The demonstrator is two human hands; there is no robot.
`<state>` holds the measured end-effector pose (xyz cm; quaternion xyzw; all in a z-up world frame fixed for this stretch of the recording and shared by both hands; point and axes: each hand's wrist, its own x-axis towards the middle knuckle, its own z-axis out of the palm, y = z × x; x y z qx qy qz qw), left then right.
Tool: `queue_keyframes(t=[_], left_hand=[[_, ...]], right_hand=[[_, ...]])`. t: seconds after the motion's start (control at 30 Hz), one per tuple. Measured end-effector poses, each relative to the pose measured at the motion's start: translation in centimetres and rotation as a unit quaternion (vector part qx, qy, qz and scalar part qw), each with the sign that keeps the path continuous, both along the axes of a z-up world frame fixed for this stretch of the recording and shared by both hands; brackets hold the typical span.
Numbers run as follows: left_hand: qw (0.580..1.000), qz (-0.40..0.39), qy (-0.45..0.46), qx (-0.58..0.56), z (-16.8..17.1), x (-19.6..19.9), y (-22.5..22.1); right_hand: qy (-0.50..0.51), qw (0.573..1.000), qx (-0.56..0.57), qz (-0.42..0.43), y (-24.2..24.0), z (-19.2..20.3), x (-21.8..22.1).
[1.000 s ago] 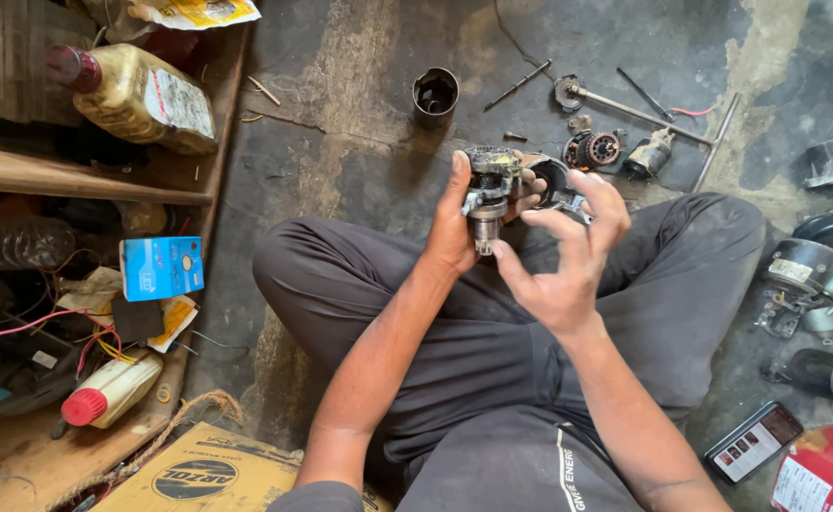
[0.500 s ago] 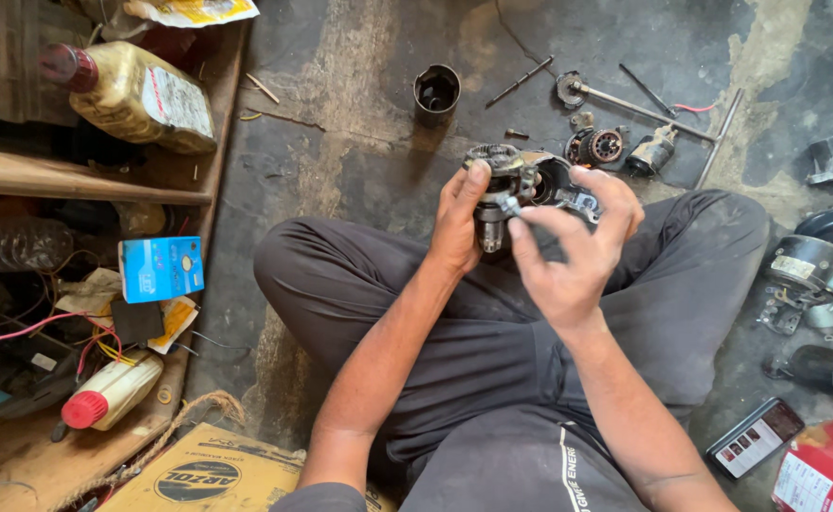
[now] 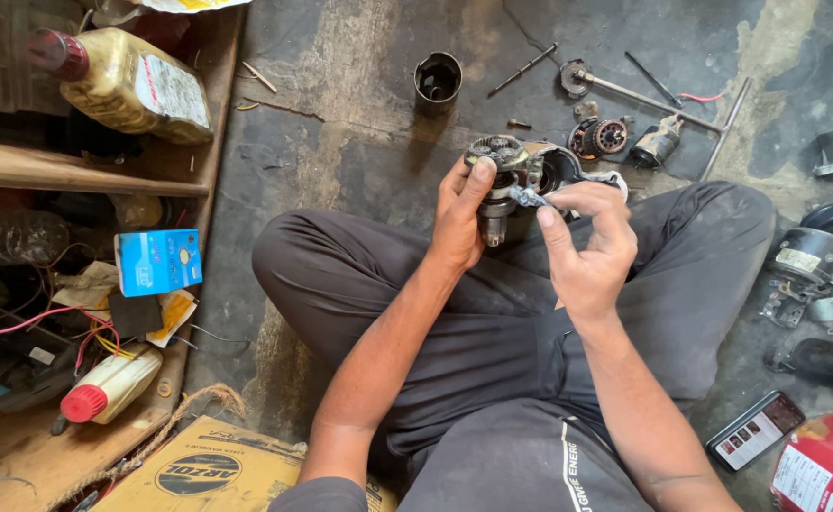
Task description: The person disassembles a small electric motor using a T-handle wrench, removes internal components, and wipes them with a cloth. The person then reassembles the motor housing and cleans the exterior.
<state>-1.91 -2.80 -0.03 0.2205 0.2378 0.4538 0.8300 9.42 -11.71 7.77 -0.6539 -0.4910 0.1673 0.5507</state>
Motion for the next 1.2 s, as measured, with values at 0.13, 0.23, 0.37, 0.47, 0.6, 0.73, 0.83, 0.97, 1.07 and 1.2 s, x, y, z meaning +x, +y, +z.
queue_keyframes(t=[0.13,0.23,0.37,0.47,0.6,0.73,0.83,0.97,1.07,1.2], left_hand=[[0.999,0.006,0.006,0.035,0.2,-0.1,-0.1],[0.997,0.019,0.033,0.072,0.6,-0.1,0.0],[0.999,-0.017,-0.005,0.051,1.0,-0.3,0.0],[0.999,-0.039,-0.015,0.006,1.0,-0.3,0.1],[0.996,-0.063,-0.022,-0.058,0.6,0.1,0.1],[0.988,-0.092,-0.029,-0.12,0.4,0.1,0.3],[0.978,-0.133,-0.055,-0.148,0.5,0.1,0.5],[0.975,-0.142,-0.058,-0.16,0.9,0.0,0.6],[0.977,-0.135,-0.061,-0.155,0.9,0.1,0.5],[0.982,-0.124,-0.045,-0.133,0.9,-0.2,0.5]], right_hand=[[0.135,0.991,0.002,0.009,-0.4,-1.3,0.1],[0.198,0.98,-0.009,-0.002,-0.6,-2.0,0.5],[0.249,0.968,-0.021,-0.008,-0.7,-2.5,1.1],[0.25,0.968,-0.012,0.0,-0.6,-2.5,1.2],[0.233,0.972,-0.019,-0.005,-0.3,-2.3,1.2],[0.174,0.985,-0.014,0.01,0.2,-1.8,1.3],[0.126,0.992,-0.007,0.032,0.7,-1.6,1.6],[0.134,0.991,-0.016,0.023,1.1,-1.5,1.6],[0.125,0.992,-0.012,0.025,1.1,-1.7,1.6],[0.133,0.991,-0.007,0.025,1.2,-1.7,1.5]])
